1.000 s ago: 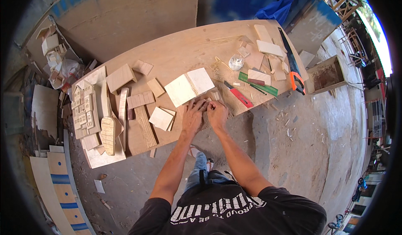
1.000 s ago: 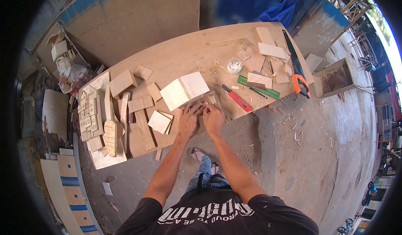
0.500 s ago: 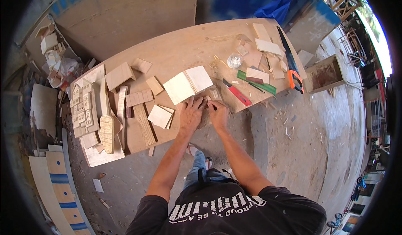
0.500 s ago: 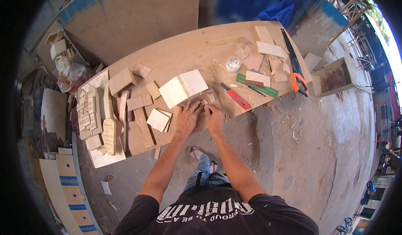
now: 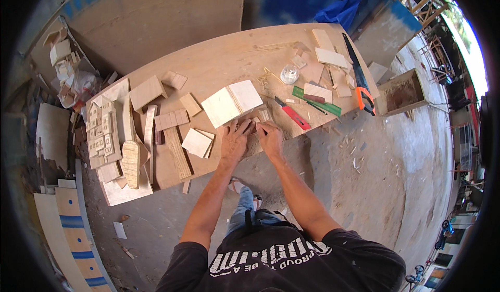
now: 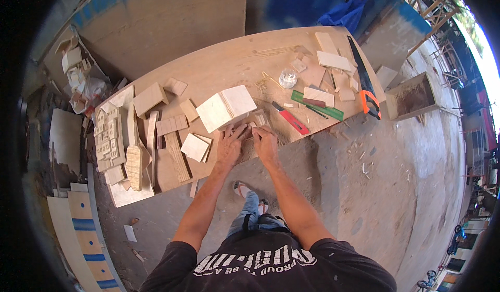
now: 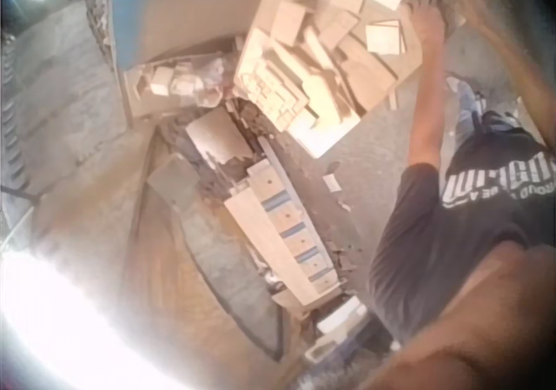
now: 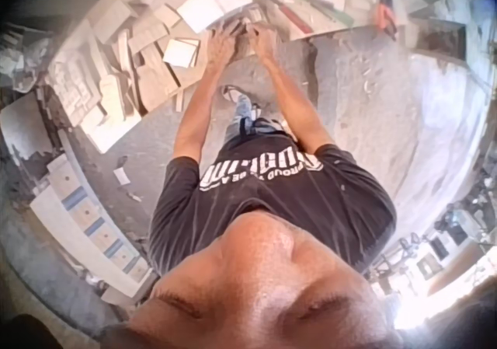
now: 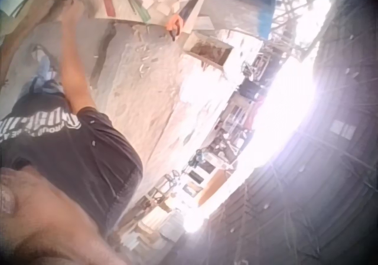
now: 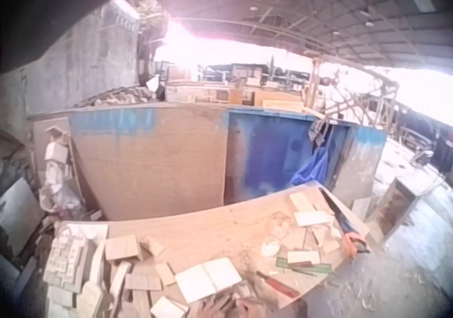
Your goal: The person applies glue to small wood pieces and attaches them to a model house structure, occasionally trimming the wood with a cutter.
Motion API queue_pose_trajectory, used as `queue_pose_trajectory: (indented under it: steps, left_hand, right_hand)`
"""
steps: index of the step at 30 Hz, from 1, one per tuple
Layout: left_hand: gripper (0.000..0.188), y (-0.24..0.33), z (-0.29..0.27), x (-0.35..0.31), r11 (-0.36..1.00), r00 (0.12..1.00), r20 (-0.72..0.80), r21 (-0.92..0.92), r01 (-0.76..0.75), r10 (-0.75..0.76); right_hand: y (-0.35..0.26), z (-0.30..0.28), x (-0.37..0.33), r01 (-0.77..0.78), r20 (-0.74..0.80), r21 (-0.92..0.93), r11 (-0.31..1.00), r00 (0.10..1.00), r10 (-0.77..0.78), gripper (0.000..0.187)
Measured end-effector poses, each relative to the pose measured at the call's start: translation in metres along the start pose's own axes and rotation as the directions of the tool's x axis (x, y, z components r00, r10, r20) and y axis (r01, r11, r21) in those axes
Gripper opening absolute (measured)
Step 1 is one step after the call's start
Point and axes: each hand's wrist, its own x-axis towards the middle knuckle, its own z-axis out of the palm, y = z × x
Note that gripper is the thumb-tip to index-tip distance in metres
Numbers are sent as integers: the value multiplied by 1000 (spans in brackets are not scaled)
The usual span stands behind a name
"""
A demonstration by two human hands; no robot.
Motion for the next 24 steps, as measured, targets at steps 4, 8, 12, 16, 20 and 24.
queue_pose_trajectory:
  steps: [4,8,12,16,20,24]
  left_hand:
    - [52,-2,2,-2,999,1000,7,-29,17,-17]
    - [52,-2,5,-2,999,1000,9,-37,25,-25]
    - [52,-2,2,-2,999,999,28,-32,30,-29]
    - [52,-2,0,-2,1000,999,33,-21,21,-20]
    - [51,-2,-1,-2,1000,1000,25,-22,18,-17]
    - [54,-3,1,-1,1000,1000,-2,-19,14,-14]
  right_hand:
    - [0,0,0,0,-3,28,1000,1000,0,16]
    - [3,-5,2,-4,54,12,1000,999,4,17]
    - [7,-8,5,52,96,-15,999,994,-50,17]
    - [9,-13,11,102,156,11,995,982,-102,17]
    - [14,-18,17,105,196,26,994,975,-108,16]
    - [14,-26,25,131,256,62,989,956,-142,14]
